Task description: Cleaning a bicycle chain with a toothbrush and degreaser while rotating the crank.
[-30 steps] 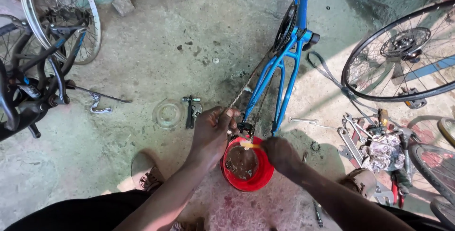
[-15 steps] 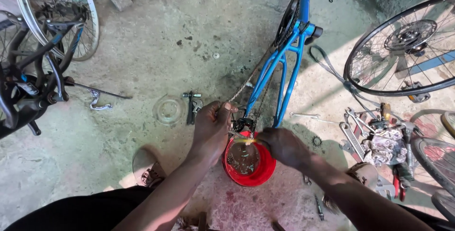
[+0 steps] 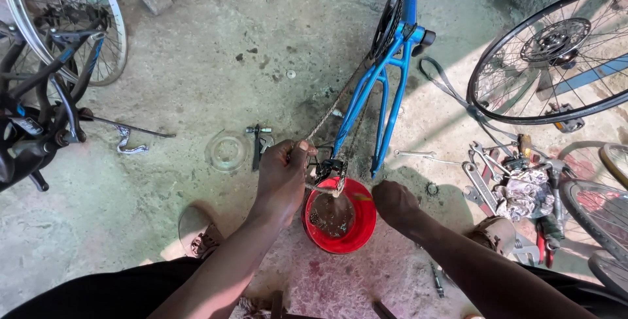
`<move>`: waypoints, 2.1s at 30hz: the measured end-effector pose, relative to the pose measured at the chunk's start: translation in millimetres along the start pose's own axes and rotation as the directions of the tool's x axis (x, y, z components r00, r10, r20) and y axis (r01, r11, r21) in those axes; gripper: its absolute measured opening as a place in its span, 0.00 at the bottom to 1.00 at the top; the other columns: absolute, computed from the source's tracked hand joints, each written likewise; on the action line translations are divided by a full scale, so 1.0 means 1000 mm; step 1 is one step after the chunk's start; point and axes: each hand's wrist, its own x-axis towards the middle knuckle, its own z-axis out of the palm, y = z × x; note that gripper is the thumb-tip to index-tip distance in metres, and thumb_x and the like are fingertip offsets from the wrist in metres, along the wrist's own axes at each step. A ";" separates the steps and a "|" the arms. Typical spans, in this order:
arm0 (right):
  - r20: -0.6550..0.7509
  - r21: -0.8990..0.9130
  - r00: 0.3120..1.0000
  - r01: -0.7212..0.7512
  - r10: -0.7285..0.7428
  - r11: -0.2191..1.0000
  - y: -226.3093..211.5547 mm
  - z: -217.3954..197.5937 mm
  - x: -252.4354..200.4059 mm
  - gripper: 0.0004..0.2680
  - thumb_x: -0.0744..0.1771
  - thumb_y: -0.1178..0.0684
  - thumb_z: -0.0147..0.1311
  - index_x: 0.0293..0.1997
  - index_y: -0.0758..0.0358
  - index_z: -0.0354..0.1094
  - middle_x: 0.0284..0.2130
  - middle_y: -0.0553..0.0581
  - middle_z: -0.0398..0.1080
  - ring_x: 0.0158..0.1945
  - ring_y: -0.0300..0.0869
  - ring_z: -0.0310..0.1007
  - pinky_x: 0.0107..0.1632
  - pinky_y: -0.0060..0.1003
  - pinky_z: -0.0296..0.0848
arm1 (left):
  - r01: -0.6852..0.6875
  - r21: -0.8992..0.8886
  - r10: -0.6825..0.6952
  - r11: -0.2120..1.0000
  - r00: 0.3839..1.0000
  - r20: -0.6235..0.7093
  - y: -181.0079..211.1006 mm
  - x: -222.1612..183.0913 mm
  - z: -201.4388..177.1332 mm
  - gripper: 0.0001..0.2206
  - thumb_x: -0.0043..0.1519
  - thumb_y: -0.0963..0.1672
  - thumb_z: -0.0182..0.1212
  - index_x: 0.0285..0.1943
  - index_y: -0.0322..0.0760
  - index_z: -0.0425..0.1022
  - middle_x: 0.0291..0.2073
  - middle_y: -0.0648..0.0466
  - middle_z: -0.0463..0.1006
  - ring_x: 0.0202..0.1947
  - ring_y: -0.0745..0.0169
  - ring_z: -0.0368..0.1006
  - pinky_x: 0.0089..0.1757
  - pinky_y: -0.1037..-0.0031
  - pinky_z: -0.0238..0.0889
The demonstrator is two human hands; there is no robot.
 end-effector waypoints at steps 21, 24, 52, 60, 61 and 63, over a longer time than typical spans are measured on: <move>0.933 0.218 0.316 -0.879 0.173 0.424 0.071 -0.076 0.077 0.12 0.66 0.42 0.48 0.26 0.51 0.75 0.22 0.57 0.76 0.34 0.54 0.80 0.32 0.48 0.76 | 0.075 0.070 -0.082 0.995 0.990 0.111 -0.012 -0.017 0.010 0.18 0.71 0.45 0.47 0.53 0.26 0.82 0.52 0.32 0.80 0.59 0.36 0.74 0.58 0.54 0.62; 0.948 0.228 0.277 -0.935 0.155 0.273 0.071 -0.104 0.084 0.12 0.68 0.46 0.48 0.36 0.60 0.79 0.30 0.63 0.78 0.38 0.54 0.82 0.39 0.46 0.78 | 0.102 0.090 -0.117 0.991 0.978 0.174 -0.018 -0.008 0.017 0.18 0.72 0.46 0.45 0.52 0.30 0.82 0.52 0.35 0.81 0.54 0.43 0.77 0.54 0.59 0.66; 0.969 -0.234 -0.204 -0.940 -0.142 -0.247 -0.040 -0.082 -0.003 0.09 0.67 0.52 0.53 0.29 0.63 0.77 0.15 0.54 0.72 0.13 0.35 0.60 0.19 0.27 0.56 | 0.185 -0.346 -0.160 0.920 0.982 0.097 0.029 0.004 0.050 0.17 0.75 0.47 0.48 0.35 0.39 0.76 0.30 0.56 0.69 0.24 0.68 0.53 0.28 0.75 0.47; 0.969 -0.248 -0.236 -0.942 -0.077 -0.226 -0.008 -0.070 -0.032 0.06 0.66 0.60 0.52 0.33 0.66 0.75 0.18 0.55 0.73 0.19 0.37 0.70 0.21 0.25 0.60 | 0.281 -0.115 -0.266 0.953 0.955 0.134 -0.002 -0.018 0.048 0.17 0.75 0.48 0.43 0.35 0.41 0.71 0.27 0.57 0.57 0.29 0.63 0.53 0.32 0.68 0.47; 0.968 -0.246 -0.248 -0.941 -0.023 -0.232 -0.002 -0.071 -0.032 0.05 0.64 0.60 0.52 0.32 0.69 0.73 0.17 0.57 0.72 0.19 0.39 0.71 0.21 0.28 0.62 | 0.189 -0.073 -0.177 0.979 0.972 0.152 -0.026 -0.018 0.049 0.16 0.74 0.45 0.42 0.30 0.42 0.66 0.24 0.58 0.56 0.26 0.65 0.51 0.31 0.68 0.46; 0.964 -0.248 -0.262 -0.939 0.031 -0.240 0.005 -0.074 -0.035 0.05 0.61 0.60 0.51 0.32 0.71 0.71 0.17 0.59 0.72 0.18 0.42 0.72 0.21 0.32 0.63 | 0.094 -0.033 -0.087 0.995 0.980 0.179 -0.069 -0.013 0.048 0.18 0.73 0.42 0.41 0.26 0.44 0.60 0.21 0.58 0.55 0.23 0.68 0.49 0.29 0.68 0.44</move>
